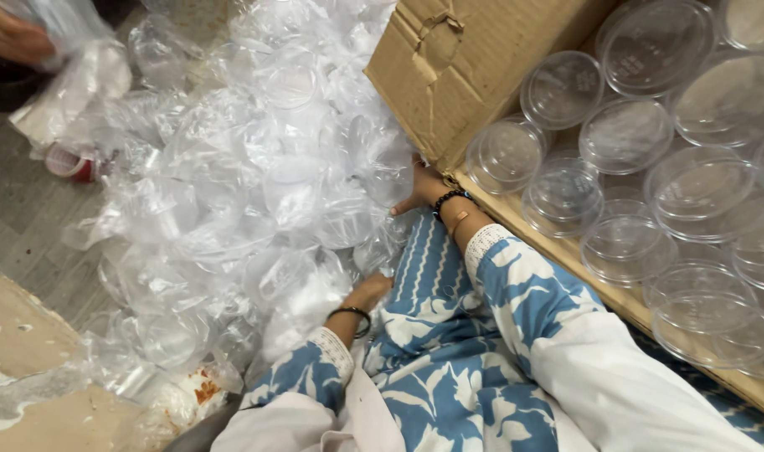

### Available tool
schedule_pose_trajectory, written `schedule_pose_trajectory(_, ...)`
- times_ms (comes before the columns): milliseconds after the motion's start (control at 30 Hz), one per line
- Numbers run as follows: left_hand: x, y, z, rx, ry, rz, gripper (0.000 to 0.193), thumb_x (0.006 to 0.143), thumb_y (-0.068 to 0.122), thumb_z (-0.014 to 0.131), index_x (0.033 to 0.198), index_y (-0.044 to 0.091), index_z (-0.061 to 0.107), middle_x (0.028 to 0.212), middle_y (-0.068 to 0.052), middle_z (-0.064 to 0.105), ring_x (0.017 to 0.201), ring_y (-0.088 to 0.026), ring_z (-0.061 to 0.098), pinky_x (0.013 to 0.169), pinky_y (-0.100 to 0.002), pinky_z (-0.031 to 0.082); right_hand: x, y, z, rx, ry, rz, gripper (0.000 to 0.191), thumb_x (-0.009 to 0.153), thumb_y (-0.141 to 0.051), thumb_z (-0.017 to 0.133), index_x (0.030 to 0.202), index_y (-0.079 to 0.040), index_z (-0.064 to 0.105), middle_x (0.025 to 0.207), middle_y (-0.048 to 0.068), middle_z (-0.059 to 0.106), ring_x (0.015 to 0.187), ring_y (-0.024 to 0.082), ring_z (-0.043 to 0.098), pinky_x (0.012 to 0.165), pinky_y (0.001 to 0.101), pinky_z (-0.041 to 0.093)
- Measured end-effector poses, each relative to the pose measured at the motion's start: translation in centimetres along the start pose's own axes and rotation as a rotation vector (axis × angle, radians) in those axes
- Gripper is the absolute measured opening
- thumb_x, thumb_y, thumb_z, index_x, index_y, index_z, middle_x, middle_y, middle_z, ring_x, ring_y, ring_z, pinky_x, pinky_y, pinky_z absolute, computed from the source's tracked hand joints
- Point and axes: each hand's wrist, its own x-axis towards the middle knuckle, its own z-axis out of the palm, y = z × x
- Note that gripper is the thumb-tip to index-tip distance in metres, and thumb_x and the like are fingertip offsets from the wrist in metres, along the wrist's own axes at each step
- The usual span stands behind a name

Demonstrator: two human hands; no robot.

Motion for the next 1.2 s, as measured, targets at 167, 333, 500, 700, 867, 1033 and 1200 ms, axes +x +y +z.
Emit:
schedule_pose_trajectory(167, 0.1, 2.5, -0.5, -0.76, 0.436, -0.175, 0.056, 0.091, 0.042, 0.07, 0.118, -0.007, 0.068, 0.109, -0.019, 0.071, 0.1, -0.029, 0.064, 0.087, -0.041, 0.049, 0.1, -2.3, -1.1, 0.039, -0.152, 0.139, 0.162, 0.047, -0.084, 0.079, 0.167, -0.011, -0.002, 0.161, 0.035, 0.026, 0.146, 0.052, 0.033, 0.118, 0.0534, 0.035)
schedule_pose_trajectory(333, 2.3, 2.7, -5.1, -1.12, 0.761, -0.031, 0.044, 0.076, 0.011, 0.073, 0.117, -0.004, 0.069, 0.12, -0.015, 0.072, 0.102, -0.023, 0.066, 0.088, -0.038, 0.053, -0.5, -6.4, -0.9, 0.29, -0.071, 0.21, 0.148, 0.057, -0.074, 0.081, 0.167, -0.023, -0.003, 0.166, 0.025, 0.014, 0.144, 0.067, 0.017, 0.111, 0.0718, 0.031)
schedule_pose_trajectory(500, 5.1, 1.2, -11.7, -1.132, 0.773, -0.095, 0.037, 0.089, 0.013, 0.067, 0.119, -0.009, 0.067, 0.117, -0.014, 0.071, 0.103, -0.023, 0.065, 0.089, -0.038, 0.052, 2.3, -10.8, -2.2, 0.453, 0.071, 0.171, 0.145, 0.057, -0.073, 0.082, 0.164, -0.026, -0.003, 0.165, 0.028, 0.008, 0.145, 0.064, 0.011, 0.114, 0.0676, 0.03)
schedule_pose_trajectory(700, 5.8, 1.6, -22.1, -1.161, 0.847, -0.041, 0.032, 0.09, 0.02, 0.071, 0.108, -0.007, 0.069, 0.106, -0.017, 0.071, 0.094, -0.028, 0.067, 0.082, -0.041, 0.053, 4.5, -18.6, -5.7, 0.63, 0.153, 0.027, 0.137, 0.065, -0.073, 0.08, 0.167, -0.022, 0.005, 0.164, 0.035, -0.002, 0.149, 0.063, 0.0, 0.118, 0.0659, 0.019)
schedule_pose_trajectory(867, 3.5, 2.2, -28.7, -0.746, 0.896, -0.05, 0.032, 0.09, 0.025, 0.074, 0.1, -0.005, 0.07, 0.097, -0.02, 0.071, 0.087, -0.032, 0.069, 0.075, -0.043, 0.054, 5.8, -19.1, -7.6, 0.792, 0.351, -0.432, 0.118, 0.077, -0.06, 0.082, 0.161, -0.002, 0.022, 0.161, 0.032, 0.026, 0.152, 0.044, 0.026, 0.124, 0.0477, 0.028)
schedule_pose_trajectory(1033, -3.8, -1.2, -26.1, -0.123, 1.015, -0.044, 0.034, 0.09, 0.03, 0.077, 0.091, -0.003, 0.072, 0.087, -0.023, 0.072, 0.08, -0.036, 0.07, 0.069, -0.045, 0.054, 5.0, -11.7, -1.4, 0.767, 0.486, -0.564, 0.087, 0.09, -0.039, 0.08, 0.152, 0.003, 0.037, 0.155, 0.026, 0.045, 0.144, 0.036, 0.049, 0.116, 0.0415, 0.044)
schedule_pose_trajectory(1200, -3.5, -1.6, -9.2, 0.251, 0.237, 0.227, 0.022, 0.079, 0.022, 0.075, 0.088, 0.002, 0.073, 0.087, -0.023, 0.071, 0.084, -0.038, 0.073, 0.079, -0.046, 0.057, -1.9, -4.1, 6.1, 0.584, 0.252, -0.421, 0.075, 0.085, -0.034, 0.08, 0.144, -0.002, 0.048, 0.135, 0.022, 0.062, 0.121, 0.033, 0.065, 0.099, 0.0427, 0.053)
